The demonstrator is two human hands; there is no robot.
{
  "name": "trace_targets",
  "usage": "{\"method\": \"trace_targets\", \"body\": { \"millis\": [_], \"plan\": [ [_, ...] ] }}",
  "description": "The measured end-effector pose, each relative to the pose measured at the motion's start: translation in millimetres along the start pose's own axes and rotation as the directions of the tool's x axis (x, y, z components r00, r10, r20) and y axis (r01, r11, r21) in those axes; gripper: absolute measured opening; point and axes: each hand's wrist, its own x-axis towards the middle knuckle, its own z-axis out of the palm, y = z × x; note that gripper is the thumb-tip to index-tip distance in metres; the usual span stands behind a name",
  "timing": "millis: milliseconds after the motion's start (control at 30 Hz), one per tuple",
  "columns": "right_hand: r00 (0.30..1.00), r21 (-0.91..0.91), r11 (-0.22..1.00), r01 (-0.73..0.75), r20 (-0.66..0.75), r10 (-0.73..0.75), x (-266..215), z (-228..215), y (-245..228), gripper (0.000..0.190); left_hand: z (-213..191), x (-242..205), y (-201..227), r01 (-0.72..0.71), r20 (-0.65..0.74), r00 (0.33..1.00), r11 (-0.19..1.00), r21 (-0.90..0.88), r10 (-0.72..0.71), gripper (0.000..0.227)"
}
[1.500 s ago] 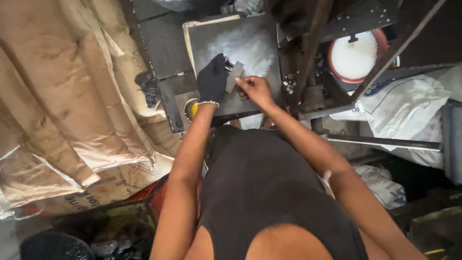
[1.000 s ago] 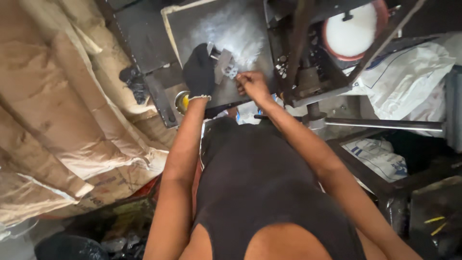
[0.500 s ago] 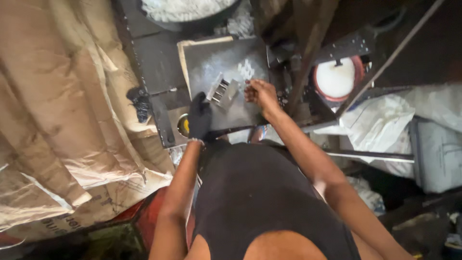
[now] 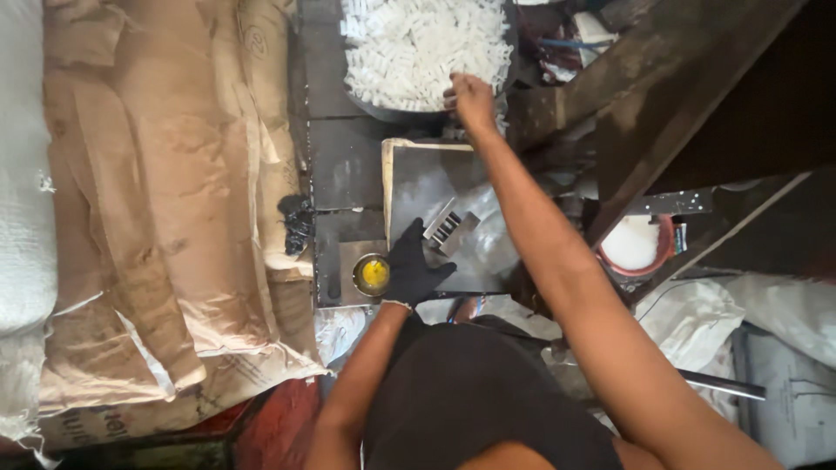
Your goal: The person operates a manual press by placing a metal block on a flat surface, then pulling a long lever to activate the press. The person repeats this cycle multiple times, handling the block and lever with gloved hands.
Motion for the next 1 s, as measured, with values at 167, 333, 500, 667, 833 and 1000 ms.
{"method": "trace_targets", "body": {
  "millis": [167,333,500,667,833,1000],
  "plan": [
    [0.847,-0.464,0.713,0.525,0.371,-0.381,-128,-29,-10,0.048,5,6,4,-0.045,-0.076,0.996,0.998,0.038,0.048,0.109],
    [0.603,-0.584,0.150,0.798,0.775,-0.189,-241,-60,-58,0.088,2,14,19,-0.091,-0.228,0.970,0.996,0.006,0.090,0.082],
    [0.517,-0.552,-0.110,0.827,0.822,-0.236,-247,-53,-79,0.032,-1,21,32,-0.011,-0.153,0.988,0.998,0.062,0.021,0.033],
    [0.496,-0.521,-0.097,0.848,0.845,-0.200,-239,-54,-73,0.017,3,21,34,0.003,-0.171,0.985,0.987,0.162,0.025,0.030],
    [0.547,-0.549,0.076,0.832,0.790,-0.278,-249,-61,-70,0.036,16,12,31,0.021,-0.229,0.973,0.982,0.186,0.022,0.037],
    [0.697,-0.631,0.315,0.709,0.559,-0.449,-288,-76,-69,0.049,37,-4,16,0.050,-0.267,0.964,0.977,0.206,0.007,0.059]
  ]
}}
